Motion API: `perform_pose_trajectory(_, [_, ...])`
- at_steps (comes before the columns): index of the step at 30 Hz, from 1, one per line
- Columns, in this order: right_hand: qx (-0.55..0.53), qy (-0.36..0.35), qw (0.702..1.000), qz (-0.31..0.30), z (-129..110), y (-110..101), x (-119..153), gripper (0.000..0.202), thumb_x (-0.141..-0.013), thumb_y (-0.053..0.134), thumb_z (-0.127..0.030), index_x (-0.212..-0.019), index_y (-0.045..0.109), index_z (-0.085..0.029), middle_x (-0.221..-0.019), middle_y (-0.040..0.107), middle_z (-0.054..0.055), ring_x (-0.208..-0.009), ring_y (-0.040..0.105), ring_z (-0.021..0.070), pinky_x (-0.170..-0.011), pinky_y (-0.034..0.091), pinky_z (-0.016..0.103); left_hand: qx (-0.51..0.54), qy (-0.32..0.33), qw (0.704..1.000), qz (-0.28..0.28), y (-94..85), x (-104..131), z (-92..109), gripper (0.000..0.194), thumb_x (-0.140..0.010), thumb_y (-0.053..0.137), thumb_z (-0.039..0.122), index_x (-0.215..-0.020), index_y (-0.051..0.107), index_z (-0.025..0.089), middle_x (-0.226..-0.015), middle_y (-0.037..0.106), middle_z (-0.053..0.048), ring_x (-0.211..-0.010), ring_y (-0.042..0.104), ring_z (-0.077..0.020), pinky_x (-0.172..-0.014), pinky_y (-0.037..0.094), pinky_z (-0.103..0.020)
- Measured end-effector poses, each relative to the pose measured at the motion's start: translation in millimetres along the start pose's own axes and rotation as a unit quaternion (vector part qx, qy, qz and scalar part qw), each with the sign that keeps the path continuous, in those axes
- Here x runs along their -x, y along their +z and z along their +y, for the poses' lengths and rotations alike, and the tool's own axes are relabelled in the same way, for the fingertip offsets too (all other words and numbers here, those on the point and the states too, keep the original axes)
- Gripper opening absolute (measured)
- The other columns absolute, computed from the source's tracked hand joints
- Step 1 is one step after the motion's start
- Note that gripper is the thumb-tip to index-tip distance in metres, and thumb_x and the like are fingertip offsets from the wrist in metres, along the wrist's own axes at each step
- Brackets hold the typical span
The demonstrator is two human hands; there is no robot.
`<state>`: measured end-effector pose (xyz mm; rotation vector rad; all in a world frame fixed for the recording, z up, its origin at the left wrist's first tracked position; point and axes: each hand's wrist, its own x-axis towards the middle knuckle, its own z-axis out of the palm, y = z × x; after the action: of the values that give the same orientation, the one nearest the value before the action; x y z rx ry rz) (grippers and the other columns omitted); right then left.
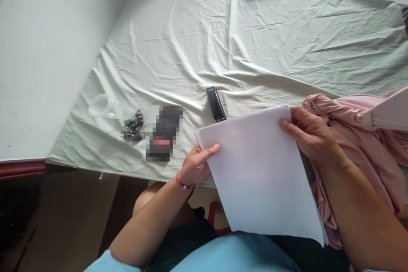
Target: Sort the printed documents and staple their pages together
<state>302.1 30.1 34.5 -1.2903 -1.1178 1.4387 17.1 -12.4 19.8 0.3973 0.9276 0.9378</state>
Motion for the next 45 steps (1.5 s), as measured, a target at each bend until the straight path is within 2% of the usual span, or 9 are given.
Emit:
perform_pose_trajectory(6, [0.002, 0.043, 0.999, -0.028, 7, -4, -4, 0.032, -0.082, 0.088, -0.041, -0.109, 0.081, -0.027, -0.087, 0.077, 0.000, -0.073, 0.070, 0.0140, -0.065, 0.059, 0.020, 0.010, 0.043, 0.998, -0.037, -1.2, 5, 9, 0.089, -0.068, 0.091, 0.021, -0.148, 0.057, 0.041, -0.121, 0.076, -0.001, -0.111, 0.071, -0.0246, -0.098, 0.058, -0.040])
perform_pose_trajectory(10, [0.013, 0.079, 0.996, -0.042, 11, -9, -6, 0.035, -0.080, 0.088, -0.040, -0.110, 0.079, -0.026, -0.088, 0.076, 0.001, -0.078, 0.072, 0.0164, -0.068, 0.060, 0.021, -0.018, 0.037, 0.998, -0.046, -3.7, 6, 9, 0.074, -0.064, 0.094, 0.024, -0.133, 0.068, 0.033, -0.114, 0.075, -0.003, -0.104, 0.069, -0.0246, -0.092, 0.057, -0.037])
perform_pose_trajectory(14, [0.007, 0.099, 0.993, -0.062, 9, -10, -6, 0.024, -0.080, 0.089, -0.040, -0.092, 0.076, -0.023, -0.077, 0.071, -0.002, -0.067, 0.066, 0.0126, -0.058, 0.054, 0.018, -0.028, 0.044, 0.997, -0.048, -3.9, 3, 8, 0.058, -0.062, 0.095, 0.028, -0.114, 0.068, 0.029, -0.102, 0.071, -0.001, -0.088, 0.065, -0.0196, -0.078, 0.054, -0.030])
perform_pose_trajectory(19, [0.014, 0.108, 0.992, -0.066, 3, -5, -4, 0.032, -0.086, 0.083, -0.049, -0.080, 0.069, -0.021, -0.068, 0.065, -0.003, -0.057, 0.057, 0.0088, -0.050, 0.046, 0.017, -0.022, 0.045, 0.998, -0.043, 0.0, 3, 8, 0.052, -0.067, 0.093, 0.030, -0.112, 0.067, 0.027, -0.099, 0.070, -0.001, -0.084, 0.065, -0.0173, -0.075, 0.053, -0.027])
perform_pose_trajectory(24, [0.035, 0.085, 0.995, -0.030, 4, -6, -6, 0.038, -0.083, 0.083, -0.056, -0.092, 0.076, -0.021, -0.072, 0.068, -0.002, -0.059, 0.059, 0.0108, -0.050, 0.046, 0.018, -0.012, 0.036, 0.999, -0.022, 5.1, 5, 5, 0.059, -0.076, 0.089, 0.033, -0.131, 0.070, 0.026, -0.112, 0.077, -0.005, -0.098, 0.072, -0.0214, -0.090, 0.058, -0.034])
perform_pose_trajectory(27, [0.041, 0.048, 0.998, 0.027, 7, -8, -8, 0.040, -0.081, 0.085, -0.056, -0.100, 0.080, -0.022, -0.073, 0.068, -0.002, -0.060, 0.058, 0.0107, -0.050, 0.045, 0.018, -0.044, 0.018, 0.998, -0.039, 3.2, 4, -1, 0.046, -0.077, 0.089, 0.045, -0.111, 0.079, 0.015, -0.102, 0.080, -0.011, -0.093, 0.075, -0.0262, -0.086, 0.059, -0.037])
perform_pose_trajectory(32, [0.010, 0.003, 0.996, 0.090, 10, -8, -9, 0.033, -0.083, 0.085, -0.051, -0.101, 0.081, -0.023, -0.078, 0.069, -0.002, -0.064, 0.060, 0.0099, -0.058, 0.050, 0.018, -0.096, 0.011, 0.995, -0.038, -4.9, 2, -9, 0.054, -0.084, 0.079, 0.064, -0.092, 0.081, 0.011, -0.082, 0.078, -0.011, -0.074, 0.071, -0.0213, -0.070, 0.056, -0.031])
perform_pose_trajectory(40, [-0.040, -0.023, 0.996, 0.077, 3, -4, -10, 0.034, -0.076, 0.090, -0.051, -0.085, 0.077, -0.021, -0.074, 0.066, -0.002, -0.063, 0.059, 0.0095, -0.060, 0.053, 0.018, -0.079, 0.020, 0.997, 0.003, -9.6, -2, -13, 0.052, -0.081, 0.082, 0.063, -0.090, 0.080, 0.012, -0.077, 0.078, -0.007, -0.072, 0.071, -0.0197, -0.069, 0.057, -0.030])
perform_pose_trajectory(45, [0.003, 0.046, 0.998, 0.034, 4, -8, -6, 0.039, -0.075, 0.091, -0.048, -0.101, 0.082, -0.021, -0.080, 0.075, 0.001, -0.067, 0.068, 0.0152, -0.060, 0.057, 0.025, -0.074, 0.025, 0.997, 0.012, -7.7, -3, -11, 0.055, -0.081, 0.081, 0.066, -0.091, 0.080, 0.011, -0.078, 0.078, -0.008, -0.071, 0.071, -0.0199, -0.068, 0.058, -0.031])
